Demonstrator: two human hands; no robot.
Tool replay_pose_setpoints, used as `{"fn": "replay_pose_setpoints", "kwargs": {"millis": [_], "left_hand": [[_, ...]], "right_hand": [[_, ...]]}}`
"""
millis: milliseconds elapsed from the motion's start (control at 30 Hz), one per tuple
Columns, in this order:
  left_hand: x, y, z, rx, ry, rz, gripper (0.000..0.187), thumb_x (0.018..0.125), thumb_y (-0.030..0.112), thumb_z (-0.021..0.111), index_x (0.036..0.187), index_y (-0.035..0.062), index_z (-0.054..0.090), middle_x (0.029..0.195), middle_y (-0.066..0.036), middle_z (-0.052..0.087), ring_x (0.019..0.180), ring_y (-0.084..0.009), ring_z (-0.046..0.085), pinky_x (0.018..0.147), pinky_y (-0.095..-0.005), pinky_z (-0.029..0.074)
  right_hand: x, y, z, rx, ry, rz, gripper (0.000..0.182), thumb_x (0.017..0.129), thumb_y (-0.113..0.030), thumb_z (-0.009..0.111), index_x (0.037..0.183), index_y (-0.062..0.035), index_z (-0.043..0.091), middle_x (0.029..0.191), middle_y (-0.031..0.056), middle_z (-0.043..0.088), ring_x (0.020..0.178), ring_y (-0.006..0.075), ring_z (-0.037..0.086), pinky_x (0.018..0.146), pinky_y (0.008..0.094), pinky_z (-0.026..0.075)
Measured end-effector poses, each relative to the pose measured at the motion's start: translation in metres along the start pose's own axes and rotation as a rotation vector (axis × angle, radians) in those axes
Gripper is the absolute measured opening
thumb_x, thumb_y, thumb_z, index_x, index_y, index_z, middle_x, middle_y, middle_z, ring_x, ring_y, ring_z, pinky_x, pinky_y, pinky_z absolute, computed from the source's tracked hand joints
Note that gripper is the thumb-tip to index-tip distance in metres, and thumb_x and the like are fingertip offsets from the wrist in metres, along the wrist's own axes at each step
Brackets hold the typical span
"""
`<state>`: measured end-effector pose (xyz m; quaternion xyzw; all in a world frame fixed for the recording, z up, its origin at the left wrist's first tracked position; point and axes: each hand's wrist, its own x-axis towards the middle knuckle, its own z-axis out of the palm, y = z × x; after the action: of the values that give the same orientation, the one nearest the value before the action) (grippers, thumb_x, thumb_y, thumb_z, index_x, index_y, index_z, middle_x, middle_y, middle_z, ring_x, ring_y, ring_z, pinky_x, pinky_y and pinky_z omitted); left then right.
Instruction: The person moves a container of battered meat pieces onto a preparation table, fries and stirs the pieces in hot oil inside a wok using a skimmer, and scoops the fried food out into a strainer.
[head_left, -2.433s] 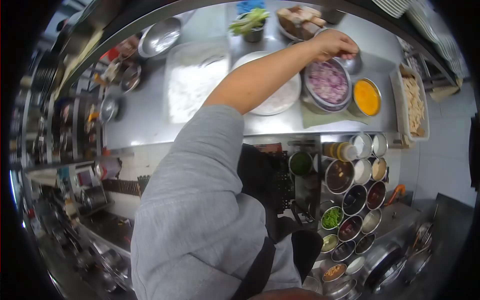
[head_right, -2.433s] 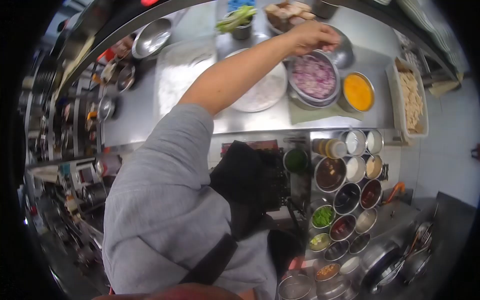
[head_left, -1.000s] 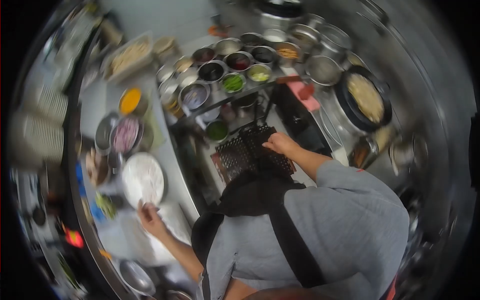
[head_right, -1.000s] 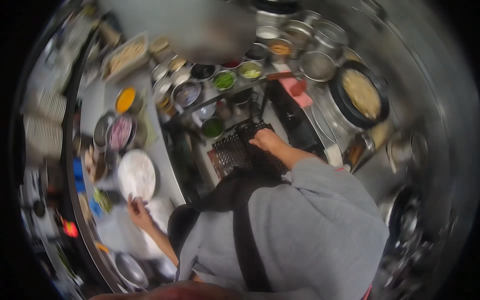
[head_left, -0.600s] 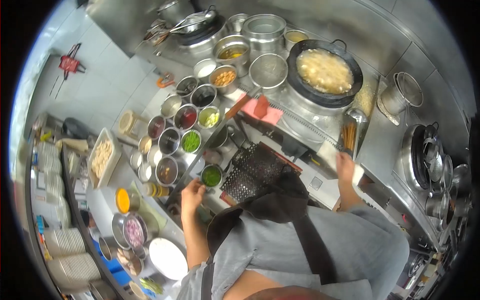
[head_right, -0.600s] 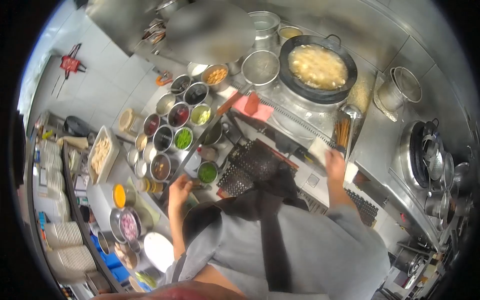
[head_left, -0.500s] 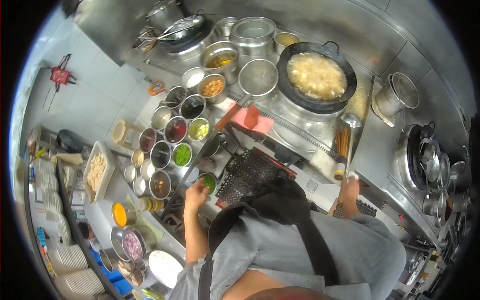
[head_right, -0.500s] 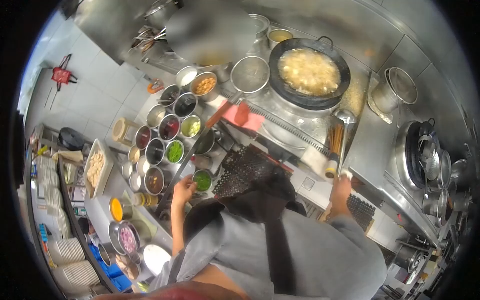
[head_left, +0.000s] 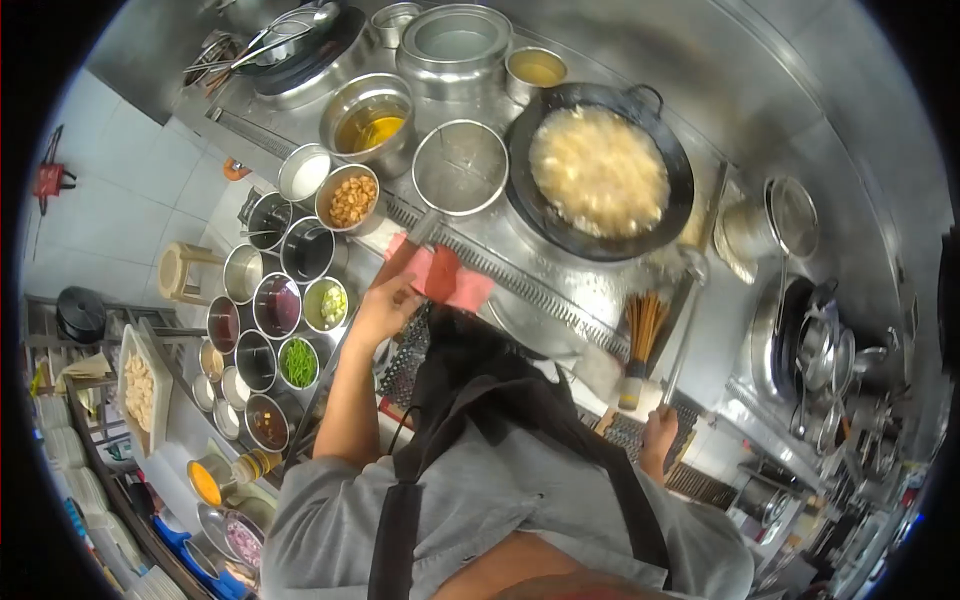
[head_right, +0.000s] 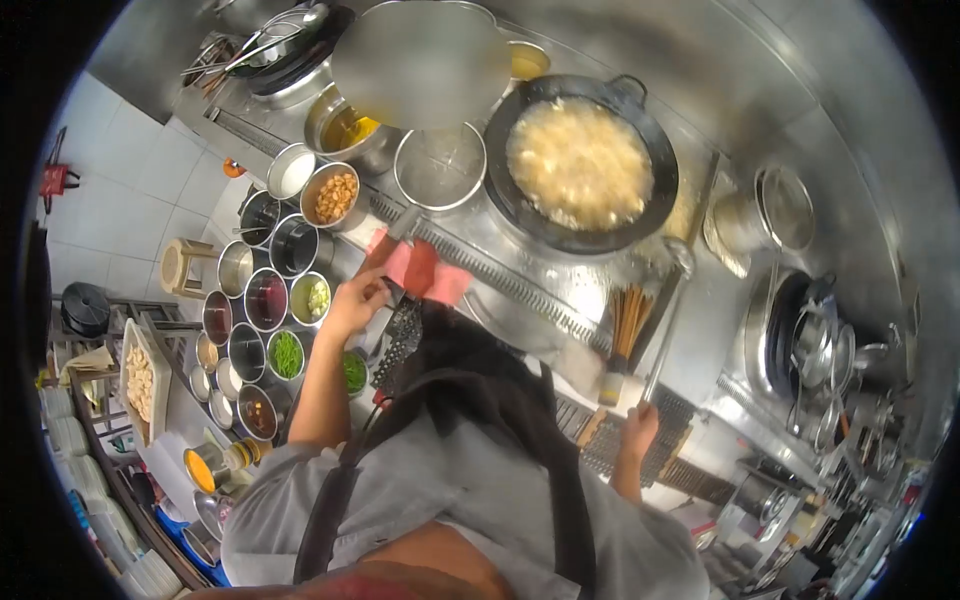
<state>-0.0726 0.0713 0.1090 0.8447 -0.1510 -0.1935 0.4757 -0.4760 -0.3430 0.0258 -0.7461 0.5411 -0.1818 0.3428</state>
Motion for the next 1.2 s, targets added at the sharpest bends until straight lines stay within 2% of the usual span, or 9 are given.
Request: {"fn": "replay_pose_setpoints", "kwargs": {"millis": [200,367,433,533,600,700,900,1100,1200], "left_hand": [[0.137,-0.030,-0.019,-0.244,-0.029,0.117,0.040,0.079,0.012,0.064,0.117,0.0014,0.059,0.085,-0.010,0.067,0.076,-0.0197,0.065,0.073,-0.0304,0.051],[0.251,0.005,-0.052,-0.030,-0.085,0.280,0.038,0.079,0.016,0.065,0.114,0.0035,0.061,0.092,-0.011,0.067,0.088,-0.0210,0.064,0.080,-0.0312,0.049],[0.297,0.007,-0.054,-0.032,-0.065,0.282,0.040,0.078,0.020,0.065,0.115,0.0047,0.061,0.094,-0.013,0.067,0.089,-0.0239,0.064,0.081,-0.0332,0.049],[0.359,0.004,-0.051,-0.030,-0.021,0.248,0.045,0.077,0.025,0.065,0.117,0.0051,0.060,0.098,-0.015,0.067,0.092,-0.0277,0.064,0.082,-0.0359,0.049],[0.392,0.005,-0.047,-0.038,0.004,0.215,0.048,0.076,0.027,0.065,0.118,0.0044,0.059,0.100,-0.016,0.067,0.093,-0.0286,0.064,0.082,-0.0366,0.049],[0.435,0.010,-0.037,-0.003,0.056,0.059,0.045,0.074,0.028,0.062,0.113,0.0061,0.062,0.102,-0.017,0.066,0.099,-0.0348,0.061,0.087,-0.0418,0.047],[0.518,0.012,-0.019,-0.069,0.197,-0.076,0.047,0.071,0.029,0.063,0.109,-0.0005,0.061,0.106,-0.023,0.063,0.099,-0.0370,0.061,0.087,-0.0414,0.047],[0.594,-0.008,0.005,0.165,0.115,-0.066,0.031,0.075,0.024,0.052,0.079,-0.0024,0.067,0.079,-0.018,0.068,0.076,-0.0307,0.067,0.073,-0.0401,0.051],[0.608,-0.026,0.014,0.160,0.003,-0.125,0.037,0.082,0.025,0.046,0.105,0.0049,0.067,0.116,-0.019,0.061,0.109,-0.0327,0.058,0.093,-0.0409,0.045]], "right_hand": [[-0.005,-0.220,0.053,0.259,-0.054,0.116,0.015,0.076,-0.006,0.064,0.081,-0.0056,0.050,0.063,0.0027,0.049,0.051,0.0106,0.046,0.044,0.0271,0.038],[0.070,-0.376,0.171,0.093,-0.175,-0.400,0.013,0.083,-0.009,0.059,0.092,-0.0001,0.055,0.060,0.0049,0.052,0.043,0.0111,0.049,0.038,0.0253,0.037],[0.118,-0.433,0.232,-0.163,-0.026,-0.881,0.043,0.081,-0.013,0.057,0.124,-0.0068,0.054,0.068,0.0144,0.059,0.049,0.0215,0.056,0.046,0.0330,0.044],[0.128,-0.547,0.311,-0.271,-0.320,-0.576,0.037,0.080,-0.012,0.056,0.117,-0.0050,0.054,0.083,0.0232,0.063,0.076,0.0358,0.063,0.065,0.0415,0.049],[0.132,-0.589,0.354,-0.336,-0.375,-0.717,0.031,0.077,-0.010,0.059,0.106,0.0016,0.056,0.075,0.0214,0.062,0.061,0.0310,0.062,0.053,0.0393,0.049],[0.148,-0.614,0.408,0.000,-0.799,-0.281,0.023,0.074,-0.007,0.059,0.095,0.0048,0.058,0.067,0.0146,0.059,0.050,0.0204,0.058,0.041,0.0329,0.044],[0.111,-0.601,0.370,0.610,-0.890,-0.006,0.020,0.073,-0.003,0.061,0.092,0.0023,0.057,0.063,0.0074,0.054,0.048,0.0163,0.055,0.037,0.0281,0.041],[0.098,-0.591,0.285,0.157,-0.795,-0.251,0.029,0.074,-0.008,0.061,0.101,0.0035,0.058,0.061,0.0068,0.054,0.047,0.0143,0.053,0.041,0.0289,0.042],[0.101,-0.582,0.250,-0.114,-0.641,-0.327,0.039,0.072,-0.007,0.061,0.110,0.0019,0.055,0.068,0.0146,0.059,0.060,0.0224,0.062,0.054,0.0366,0.046]]}}
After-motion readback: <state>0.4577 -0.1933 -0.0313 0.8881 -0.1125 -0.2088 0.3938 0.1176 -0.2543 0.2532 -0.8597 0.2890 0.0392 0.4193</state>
